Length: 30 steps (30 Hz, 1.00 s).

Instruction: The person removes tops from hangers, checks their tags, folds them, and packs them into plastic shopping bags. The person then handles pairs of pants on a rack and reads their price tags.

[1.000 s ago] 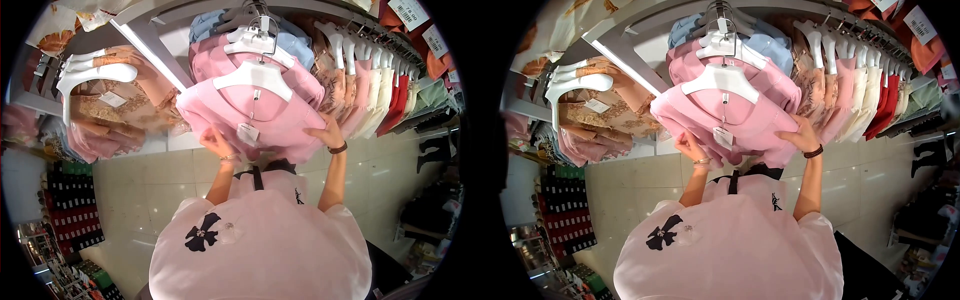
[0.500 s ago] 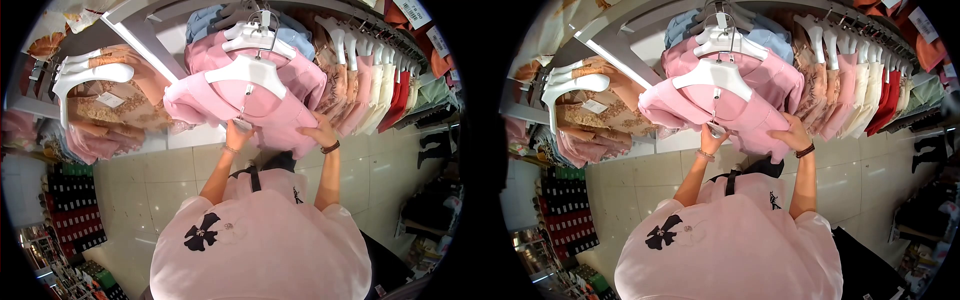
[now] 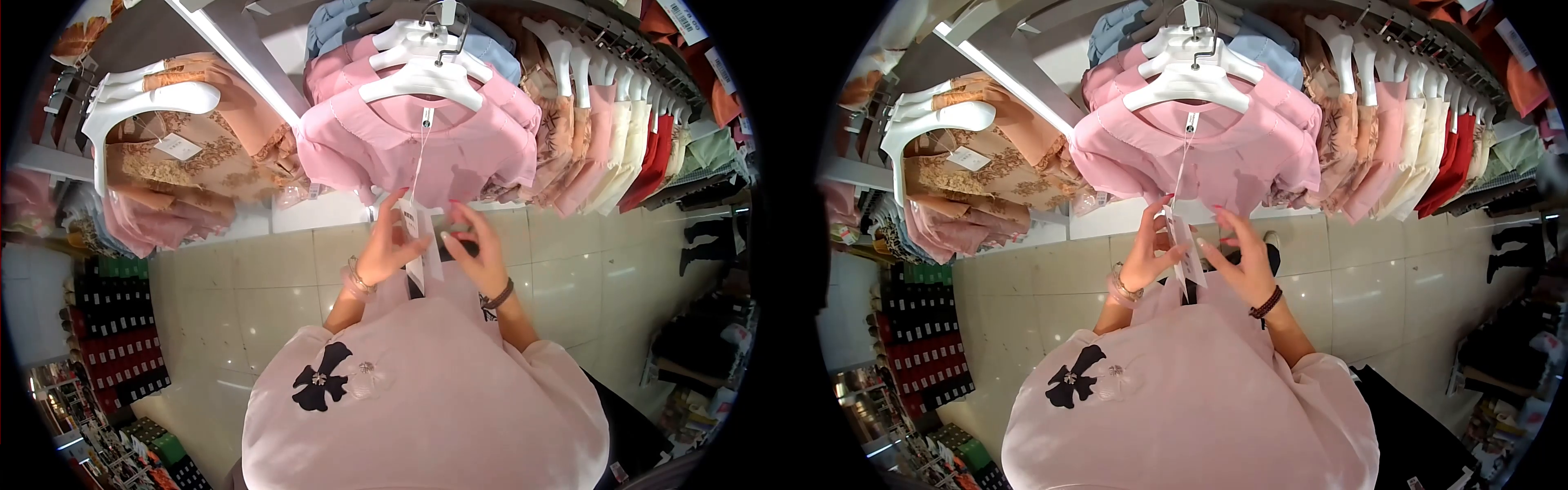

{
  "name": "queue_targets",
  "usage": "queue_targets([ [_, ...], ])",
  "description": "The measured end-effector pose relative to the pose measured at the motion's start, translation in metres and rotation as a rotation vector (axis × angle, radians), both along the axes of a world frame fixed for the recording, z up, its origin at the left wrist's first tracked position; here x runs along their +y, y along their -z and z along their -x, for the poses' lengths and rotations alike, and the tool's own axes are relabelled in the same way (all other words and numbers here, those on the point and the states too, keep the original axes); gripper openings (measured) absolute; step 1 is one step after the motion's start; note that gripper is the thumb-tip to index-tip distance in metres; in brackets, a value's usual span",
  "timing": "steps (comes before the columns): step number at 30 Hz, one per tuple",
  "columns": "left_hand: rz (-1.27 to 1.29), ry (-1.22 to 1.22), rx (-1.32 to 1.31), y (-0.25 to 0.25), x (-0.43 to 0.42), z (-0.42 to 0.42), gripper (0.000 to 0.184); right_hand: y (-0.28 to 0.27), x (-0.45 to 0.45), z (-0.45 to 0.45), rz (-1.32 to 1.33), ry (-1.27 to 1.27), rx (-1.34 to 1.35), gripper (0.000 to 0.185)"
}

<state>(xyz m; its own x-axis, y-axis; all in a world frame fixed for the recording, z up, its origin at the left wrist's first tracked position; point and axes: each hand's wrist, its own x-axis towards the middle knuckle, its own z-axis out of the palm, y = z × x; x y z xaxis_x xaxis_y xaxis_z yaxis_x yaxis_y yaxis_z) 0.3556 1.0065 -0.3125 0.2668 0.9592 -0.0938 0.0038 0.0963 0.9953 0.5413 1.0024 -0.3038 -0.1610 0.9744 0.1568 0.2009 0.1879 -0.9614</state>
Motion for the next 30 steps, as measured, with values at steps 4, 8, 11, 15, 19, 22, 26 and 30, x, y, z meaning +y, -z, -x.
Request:
queue_targets([
  [4,-0.102,-0.052,0.161,-0.019,-0.005,-0.005,0.08,0.012,-0.01,0.013,0.023,-0.086,0.037,0.036],
  [8,-0.186,-0.087,0.167,-0.026,-0.01,-0.011,0.081,0.014,-0.015,0.014,-0.042,0.001,0.045,0.032],
  [11,-0.132,-0.072,0.207,-0.037,-0.011,-0.008,0.078,-0.001,-0.019,0.019,-0.031,0.087,0.208,0.03],
  [15,-0.101,-0.062,0.17,-0.036,-0.012,-0.006,0.073,-0.001,-0.022,0.014,-0.142,0.04,0.051,0.027],
  [19,-0.012,-0.041,0.099,-0.04,-0.012,-0.004,0.07,-0.01,-0.019,0.014,-0.19,-0.076,0.031,0.023],
  [22,0.026,-0.027,0.03,-0.048,-0.013,-0.003,0.069,-0.015,-0.018,0.015,-0.11,-0.138,0.075,0.02],
  [26,-0.053,-0.011,0.126,-0.041,-0.012,-0.001,0.068,-0.028,-0.02,0.017,0.036,-0.202,0.156,0.019],
  [30,-0.134,-0.031,0.2,-0.035,-0.01,0.0,0.066,-0.032,-0.019,0.016,0.038,-0.34,0.043,0.025],
])
